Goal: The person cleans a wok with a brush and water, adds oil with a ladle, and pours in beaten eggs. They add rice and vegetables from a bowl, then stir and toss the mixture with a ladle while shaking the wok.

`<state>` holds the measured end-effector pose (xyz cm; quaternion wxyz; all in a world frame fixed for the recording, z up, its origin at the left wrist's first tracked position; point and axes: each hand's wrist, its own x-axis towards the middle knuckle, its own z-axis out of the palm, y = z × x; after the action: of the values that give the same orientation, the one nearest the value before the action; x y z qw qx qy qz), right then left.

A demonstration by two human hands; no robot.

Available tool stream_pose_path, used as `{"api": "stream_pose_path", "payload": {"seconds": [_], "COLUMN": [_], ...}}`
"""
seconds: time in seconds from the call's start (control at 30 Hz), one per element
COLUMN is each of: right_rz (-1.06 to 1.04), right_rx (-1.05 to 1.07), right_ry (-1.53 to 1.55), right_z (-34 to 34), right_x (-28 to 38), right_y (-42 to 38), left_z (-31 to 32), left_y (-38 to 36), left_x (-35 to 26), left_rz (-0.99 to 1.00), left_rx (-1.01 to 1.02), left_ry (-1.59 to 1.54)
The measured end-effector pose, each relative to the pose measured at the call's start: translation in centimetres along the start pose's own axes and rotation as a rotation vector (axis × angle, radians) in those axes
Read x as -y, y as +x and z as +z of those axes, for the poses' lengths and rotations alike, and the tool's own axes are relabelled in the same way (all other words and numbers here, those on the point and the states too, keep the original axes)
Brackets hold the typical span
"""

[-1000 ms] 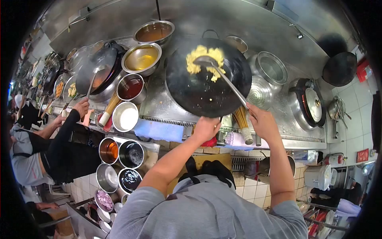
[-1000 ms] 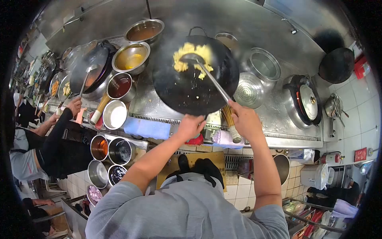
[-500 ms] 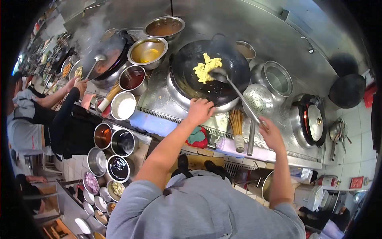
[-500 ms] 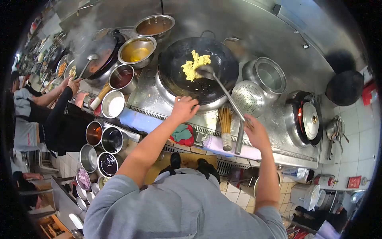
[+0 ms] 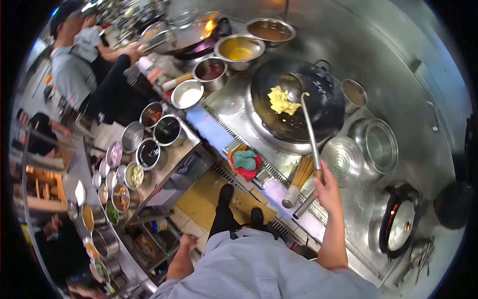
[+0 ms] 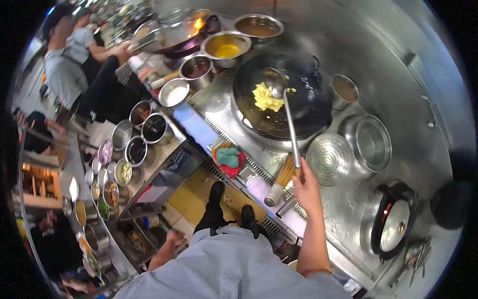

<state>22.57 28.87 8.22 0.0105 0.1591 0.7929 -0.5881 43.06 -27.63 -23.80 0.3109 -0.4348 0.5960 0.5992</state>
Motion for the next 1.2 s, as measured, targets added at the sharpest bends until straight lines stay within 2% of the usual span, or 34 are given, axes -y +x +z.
{"api": "stream_pose_path", "payload": {"seconds": [0.03, 0.07, 0.1, 0.13, 0.2, 0.23, 0.27, 0.3, 0.33, 0.37, 0.4, 0.43, 0.47, 0.5, 0.53, 0.57, 0.63, 0.7, 0.77, 0.83, 0.87, 0.9, 0.93, 0.97, 1.03, 1.07, 1.13, 1.17, 1.2], "right_rz": [0.227, 0.233, 0.330, 0.431, 0.401, 0.308, 0.228, 0.032, -0.497, -0.286, -0.240, -0.346, -0.322, -0.501, -0.451, -0.405, -0.232, -0.648, -0.889, -0.844, -0.674, -0.672, -0.971, -1.063, -1.012, -1.009, -0.905, -0.895, -0.832], "right_rx": [0.044, 0.076, 0.132, 0.185, 0.145, 0.063, 0.088, -0.019, -0.145, -0.077, -0.071, -0.103, -0.100, -0.078, -0.060, -0.038, -0.002, 0.017, 0.272, 0.718, 0.951, 1.019, 1.104, 1.235, 1.583, 1.587, 1.888, 1.882, 1.775], "right_ry": [0.287, 0.273, 0.544, 0.811, 0.705, 0.397, -0.086, -0.453, -0.846, -0.863, -0.850, -1.002, -1.085, -1.101, -1.182, -1.272, -1.439, -1.186, -0.866, -0.503, -0.356, -0.658, -0.856, -0.816, -0.704, -0.708, -0.736, -0.736, -0.756], "right_z": [-0.3, -0.6, -1.5, -2.3, -2.1, -1.4, -2.1, -2.4, -3.6, -2.3, -1.6, -1.8, -0.4, -2.1, -1.5, -0.4, 2.7, 5.7, 15.1, 25.4, 30.1, 33.4, 36.2, 38.5, 39.5, 38.9, 38.3, 37.8, 36.8], "right_x": [1.2, 0.5, -0.9, -1.8, -1.7, 0.1, 0.0, -1.4, -4.6, -1.1, -0.8, -3.8, -3.8, -9.8, -9.9, -8.9, -2.4, 0.0, 5.7, 8.3, 6.2, 9.6, 9.8, 8.1, 7.5, 7.0, 6.3, 5.8, 5.2], "right_y": [-0.7, 0.1, 1.9, 3.6, 6.3, 6.2, 6.8, 7.6, 8.9, 6.9, 5.9, 6.9, 5.8, 10.2, 10.1, 10.2, 10.9, 16.2, 12.6, 4.5, 4.7, -6.3, -12.1, -15.5, -24.2, -26.4, -28.9, -28.1, -26.2], "left_z": [-2.5, -1.5, -0.1, 1.2, 3.3, 3.4, 3.0, 5.0, 7.7, 8.9, 9.6, 9.7, 9.5, 9.3, 9.5, 9.4, 8.2, 6.5, 4.7, 2.0, 0.6, -0.6, -1.8, -3.4, -6.4, -7.1, -8.4, -8.1, -7.4], "left_y": [0.1, -2.3, -5.2, -6.7, -8.2, -5.8, -4.1, -6.2, -10.1, -12.4, -13.3, -13.8, -14.2, -14.5, -15.0, -16.4, -19.5, -23.6, -24.7, -29.0, -31.6, -33.0, -33.9, -34.2, -34.2, -33.9, -32.9, -32.5, -32.0], "left_x": [4.9, 5.9, 6.5, 7.4, 8.7, 11.0, 14.8, 11.9, 8.3, 6.4, 6.8, 7.5, 8.6, 9.8, 11.4, 12.6, 14.6, 16.2, 20.3, 21.2, 21.0, 21.8, 22.8, 23.9, 26.1, 26.9, 28.2, 28.8, 29.8], "left_rz": [-0.222, -0.263, -0.324, -0.411, -0.232, 0.333, 0.874, 0.169, 0.180, 0.228, 0.269, 0.321, 0.324, 0.348, 0.373, 0.377, 0.339, 0.293, 0.531, 0.702, 0.745, 0.768, 0.793, 0.791, 0.622, 0.615, 0.600, 0.592, 0.556], "left_rx": [0.106, 0.009, -0.079, -0.238, -0.201, -0.257, -0.331, -0.193, -0.221, -0.263, -0.277, -0.282, -0.341, -0.311, -0.275, -0.312, -0.410, -0.555, -0.592, -0.639, -0.649, -0.710, -0.771, -0.776, -0.821, -0.823, -0.934, -0.929, -0.948], "left_ry": [-0.406, -0.206, -0.011, 0.416, 0.075, 0.437, 0.805, 0.352, -0.065, -0.141, -0.247, -0.337, -0.412, -0.575, -0.736, -0.816, -0.940, -1.080, -1.393, -1.692, -1.849, -1.924, -1.995, -2.010, -2.096, -2.099, -2.053, -2.046, -2.026]}}
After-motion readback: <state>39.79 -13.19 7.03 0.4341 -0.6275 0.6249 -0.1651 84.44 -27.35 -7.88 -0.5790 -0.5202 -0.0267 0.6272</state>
